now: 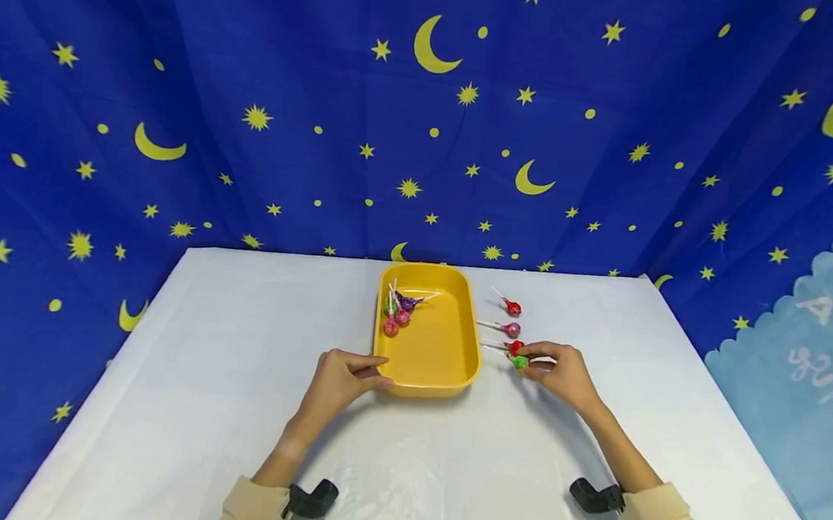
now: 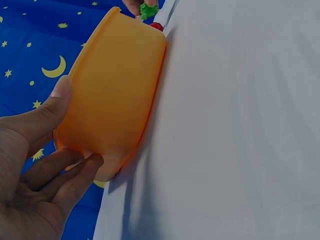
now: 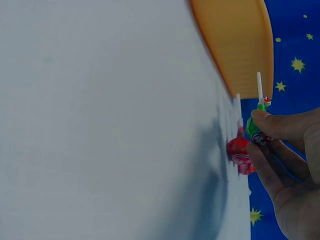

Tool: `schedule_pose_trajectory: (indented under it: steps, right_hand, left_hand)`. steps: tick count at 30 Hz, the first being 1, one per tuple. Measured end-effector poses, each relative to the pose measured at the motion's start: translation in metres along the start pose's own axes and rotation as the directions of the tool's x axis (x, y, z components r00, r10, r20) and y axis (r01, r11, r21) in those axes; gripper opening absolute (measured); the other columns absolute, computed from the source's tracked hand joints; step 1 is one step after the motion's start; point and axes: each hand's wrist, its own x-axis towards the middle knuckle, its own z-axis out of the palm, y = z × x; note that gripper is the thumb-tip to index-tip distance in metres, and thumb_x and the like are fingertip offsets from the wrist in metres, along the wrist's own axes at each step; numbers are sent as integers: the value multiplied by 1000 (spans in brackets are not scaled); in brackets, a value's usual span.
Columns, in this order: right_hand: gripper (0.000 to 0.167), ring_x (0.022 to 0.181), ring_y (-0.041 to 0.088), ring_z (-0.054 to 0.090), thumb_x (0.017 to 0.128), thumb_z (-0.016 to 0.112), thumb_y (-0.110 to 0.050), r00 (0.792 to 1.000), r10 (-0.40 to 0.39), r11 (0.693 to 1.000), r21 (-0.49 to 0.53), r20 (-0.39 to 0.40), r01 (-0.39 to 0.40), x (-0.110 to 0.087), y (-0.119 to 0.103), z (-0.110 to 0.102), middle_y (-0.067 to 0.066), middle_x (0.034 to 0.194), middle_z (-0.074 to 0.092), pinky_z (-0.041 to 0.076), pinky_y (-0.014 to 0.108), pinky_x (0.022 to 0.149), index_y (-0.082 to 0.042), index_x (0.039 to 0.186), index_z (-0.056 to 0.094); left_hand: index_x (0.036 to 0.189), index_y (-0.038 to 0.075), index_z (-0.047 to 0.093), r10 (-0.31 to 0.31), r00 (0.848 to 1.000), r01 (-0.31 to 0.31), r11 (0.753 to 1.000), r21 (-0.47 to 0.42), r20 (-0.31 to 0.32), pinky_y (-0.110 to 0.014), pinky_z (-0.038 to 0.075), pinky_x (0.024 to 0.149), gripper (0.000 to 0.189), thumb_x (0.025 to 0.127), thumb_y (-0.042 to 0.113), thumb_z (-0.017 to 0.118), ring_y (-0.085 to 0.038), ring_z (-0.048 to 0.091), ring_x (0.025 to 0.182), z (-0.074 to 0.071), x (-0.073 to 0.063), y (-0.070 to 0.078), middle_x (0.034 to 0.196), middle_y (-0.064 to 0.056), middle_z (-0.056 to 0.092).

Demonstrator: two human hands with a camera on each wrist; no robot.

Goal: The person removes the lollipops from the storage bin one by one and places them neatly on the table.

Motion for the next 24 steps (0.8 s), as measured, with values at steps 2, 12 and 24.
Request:
schedule_pose_trajectory:
  steps: [2,12,24]
  right_hand:
    - [29,93,32,68,77,77,8,1000,-7,1000,-9,4,8,-2,2,-1,22,104,71,61,27,78,6,105,72]
    - [28,94,34,68,75,78,9,999,-36,997,-74,38,39,-7,-2,1,21,104,71,62,33,80,6,102,72]
    - [27,91,32,69,74,78,11,999,-35,998,-61,-8,35,-10,14,14,23,102,71,62,32,78,9,100,71]
  left_hand:
    - [99,-8,74,1,1000,-1,1000,0,13,-27,61,76,29,72,-1,82,-38,71,94,0,0,1,102,-26,71]
    - [100,-2,76,-3,999,4,1000,-12,40,-24,61,77,32,72,9,85,-31,72,94,-6,-1,-3,104,-20,73]
    - [100,-1,76,27,999,-26,999,-21,39,-23,61,75,32,71,8,85,-32,72,91,-5,-3,-2,100,-22,73]
